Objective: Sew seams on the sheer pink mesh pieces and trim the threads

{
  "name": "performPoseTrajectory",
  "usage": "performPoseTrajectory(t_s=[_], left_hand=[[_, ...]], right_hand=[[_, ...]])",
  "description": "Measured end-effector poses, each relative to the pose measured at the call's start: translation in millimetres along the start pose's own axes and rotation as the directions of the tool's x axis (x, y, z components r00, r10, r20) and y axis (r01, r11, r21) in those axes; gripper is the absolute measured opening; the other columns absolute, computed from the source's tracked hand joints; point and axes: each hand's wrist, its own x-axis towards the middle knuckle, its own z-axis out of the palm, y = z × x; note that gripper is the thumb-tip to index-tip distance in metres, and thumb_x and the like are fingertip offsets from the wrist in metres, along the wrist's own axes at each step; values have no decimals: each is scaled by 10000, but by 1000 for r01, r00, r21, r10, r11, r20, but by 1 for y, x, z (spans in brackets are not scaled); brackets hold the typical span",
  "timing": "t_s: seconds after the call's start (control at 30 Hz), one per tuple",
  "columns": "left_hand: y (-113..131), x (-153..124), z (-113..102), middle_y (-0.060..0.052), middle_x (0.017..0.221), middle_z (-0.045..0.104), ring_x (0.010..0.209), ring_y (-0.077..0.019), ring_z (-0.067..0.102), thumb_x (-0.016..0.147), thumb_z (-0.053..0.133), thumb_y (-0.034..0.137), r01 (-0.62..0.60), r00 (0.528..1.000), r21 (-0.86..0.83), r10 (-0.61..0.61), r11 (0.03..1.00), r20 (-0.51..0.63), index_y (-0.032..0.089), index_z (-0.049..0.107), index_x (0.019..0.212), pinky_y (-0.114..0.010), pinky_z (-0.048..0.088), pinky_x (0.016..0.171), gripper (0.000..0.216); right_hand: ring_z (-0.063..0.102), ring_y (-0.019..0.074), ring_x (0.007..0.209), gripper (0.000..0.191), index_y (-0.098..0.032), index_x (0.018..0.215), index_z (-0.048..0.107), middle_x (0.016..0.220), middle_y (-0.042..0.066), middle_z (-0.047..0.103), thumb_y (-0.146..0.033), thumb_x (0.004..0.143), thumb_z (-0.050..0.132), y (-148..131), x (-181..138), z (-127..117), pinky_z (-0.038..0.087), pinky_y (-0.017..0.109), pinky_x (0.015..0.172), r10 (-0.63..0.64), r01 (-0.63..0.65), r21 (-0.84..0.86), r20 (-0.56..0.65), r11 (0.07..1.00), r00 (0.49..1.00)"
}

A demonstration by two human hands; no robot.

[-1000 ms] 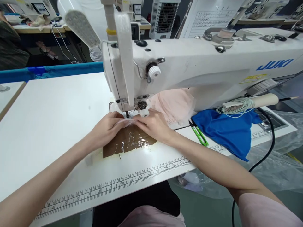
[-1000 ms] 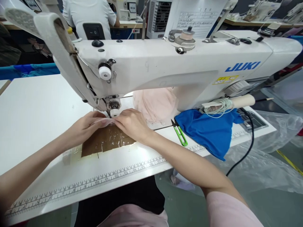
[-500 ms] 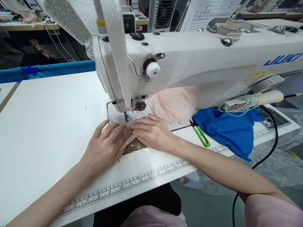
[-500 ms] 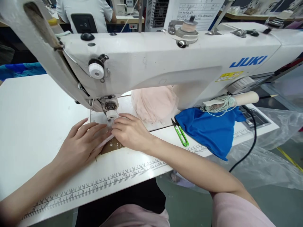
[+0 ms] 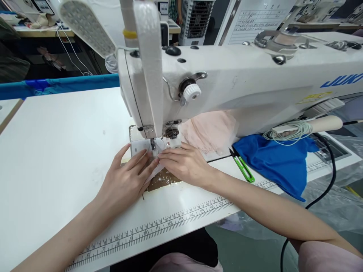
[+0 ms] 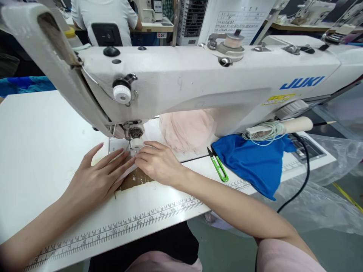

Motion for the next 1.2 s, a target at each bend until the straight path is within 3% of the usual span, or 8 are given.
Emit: performPoseTrajectory(t_s=[0.1, 0.37, 0.47, 0.6, 0.87, 1.2], left_hand=[[-5, 2, 0, -131, 1278, 656, 1229, -277, 593, 982, 447, 196, 19, 998, 6, -19, 1000, 53, 158, 499, 1357, -594, 302, 1131, 381], [-12, 9, 10, -92, 1252, 678, 1204, -235, 614, 1008, 430, 250, 119, 993, -21, -120, 993, -22, 198, 539, 1330, -560, 256, 1168, 344], [-11, 6, 11, -94, 1231, 688, 1159, -251, 643, 994, 468, 242, 74, 993, -3, -74, 997, -96, 195, 585, 1272, -575, 288, 1141, 306], [-8, 0, 7, -70, 1263, 670, 1155, -248, 645, 971, 491, 159, 35, 997, -3, -35, 999, -76, 182, 580, 1264, -552, 293, 1135, 308], [-8, 2, 4, -98, 1193, 704, 1104, -253, 674, 969, 483, 130, 15, 996, -39, -18, 999, -89, 121, 577, 1261, -543, 286, 1123, 307], [-12, 1, 7, -95, 1227, 685, 1126, -241, 664, 974, 475, 134, 43, 998, -72, -46, 997, -50, 150, 543, 1298, -569, 285, 1133, 331]], right_hand=[[706, 149, 937, 256, -147, 857, 717, 955, 15, 776, -47, 927, 492, 3, 1, 2, 490, 312, 922, 18, -18, -4, 14, 1000, 1000], [703, 160, 858, 236, -159, 910, 731, 955, 23, 776, -76, 925, 510, 10, 7, 8, 504, 313, 869, 76, -71, -62, 83, 996, 994], [704, 157, 849, 222, -157, 894, 736, 982, 16, 773, -84, 920, 528, 9, 5, 9, 508, 312, 875, 58, -56, -69, 27, 996, 998], [701, 146, 885, 204, -160, 907, 739, 1014, 3, 769, -93, 919, 547, 6, 2, 8, 505, 311, 904, 20, -22, -66, -36, 998, 999], [700, 147, 914, 210, -172, 945, 742, 1020, -9, 768, -108, 929, 542, 6, 1, 8, 492, 320, 922, 30, -30, -57, 1, 998, 1000], [693, 147, 901, 184, -161, 935, 740, 1009, -8, 770, -106, 918, 565, 8, 2, 9, 488, 313, 932, 30, -31, -76, -16, 997, 999]])
